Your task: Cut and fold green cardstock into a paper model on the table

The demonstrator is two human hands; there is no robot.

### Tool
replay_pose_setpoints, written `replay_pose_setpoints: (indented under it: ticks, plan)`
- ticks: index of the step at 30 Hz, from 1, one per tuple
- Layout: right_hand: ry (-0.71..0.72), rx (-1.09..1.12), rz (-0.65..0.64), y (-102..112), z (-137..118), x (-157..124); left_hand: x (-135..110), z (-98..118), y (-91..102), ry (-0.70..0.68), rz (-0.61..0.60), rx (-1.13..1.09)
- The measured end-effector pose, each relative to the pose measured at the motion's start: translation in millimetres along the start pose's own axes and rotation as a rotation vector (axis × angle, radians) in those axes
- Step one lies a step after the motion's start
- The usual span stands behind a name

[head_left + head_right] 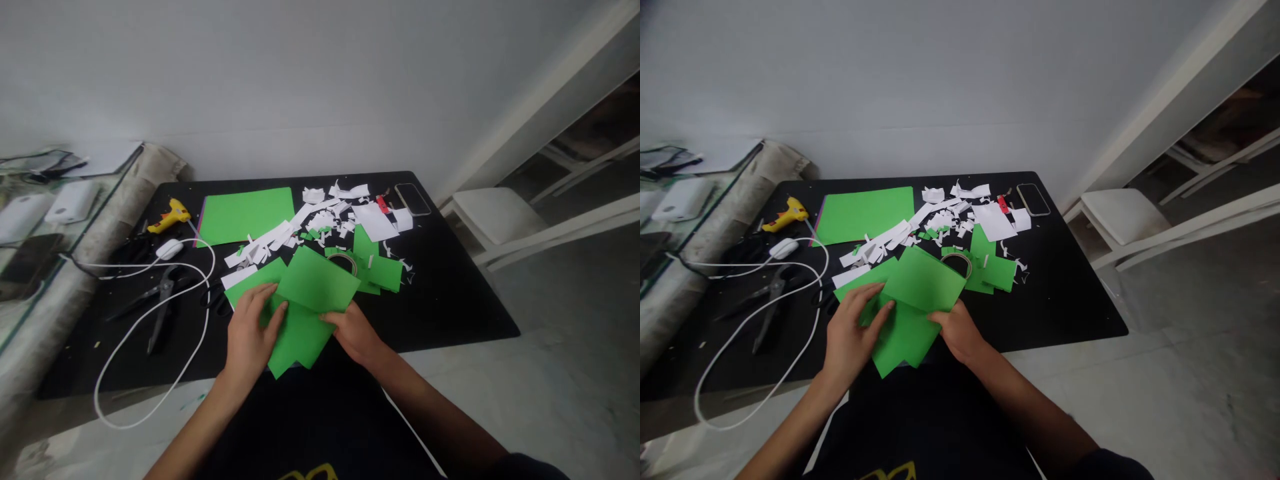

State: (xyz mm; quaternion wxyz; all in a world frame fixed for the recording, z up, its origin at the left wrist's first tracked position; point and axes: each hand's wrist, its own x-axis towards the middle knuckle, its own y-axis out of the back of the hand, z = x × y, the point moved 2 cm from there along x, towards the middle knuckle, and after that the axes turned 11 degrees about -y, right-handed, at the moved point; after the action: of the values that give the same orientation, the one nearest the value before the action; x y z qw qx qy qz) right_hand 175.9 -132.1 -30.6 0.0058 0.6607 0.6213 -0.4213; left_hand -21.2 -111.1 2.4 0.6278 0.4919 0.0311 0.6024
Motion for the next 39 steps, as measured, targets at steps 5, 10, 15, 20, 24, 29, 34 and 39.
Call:
replay_pose_setpoints:
  ticks: [5,10,15,20,24,29,34,39]
  plan:
    - [0.040,-0.028,0.013,-4,0,0,4,5,4.9,0.167,-0.029,-0.137]
    - [0.112,-0.185,0.118,-6,0,-1,14,-3,7.5,0.304,-0.201,-0.189]
    - [0.146,-0.303,0.231,-8,-1,-3,19,-3,7.0,0.292,-0.307,-0.062]
    - [0.177,-0.162,0.169,-12,7,2,6,25,-4.4,-0.020,-0.342,-0.154]
    - [0.146,0.034,0.131,-15,17,9,-9,47,-17.2,-0.075,-0.377,-0.189]
    - [0.037,0.126,0.025,-26,7,5,-17,58,-26.0,-0.078,-0.400,-0.052]
    - [-0.017,0.179,-0.203,-36,-7,-6,-18,56,-27.3,-0.162,-0.401,0.048]
    - [0.052,0.212,-0.155,-35,-2,-4,-16,48,-22.9,-0.178,-0.352,0.042]
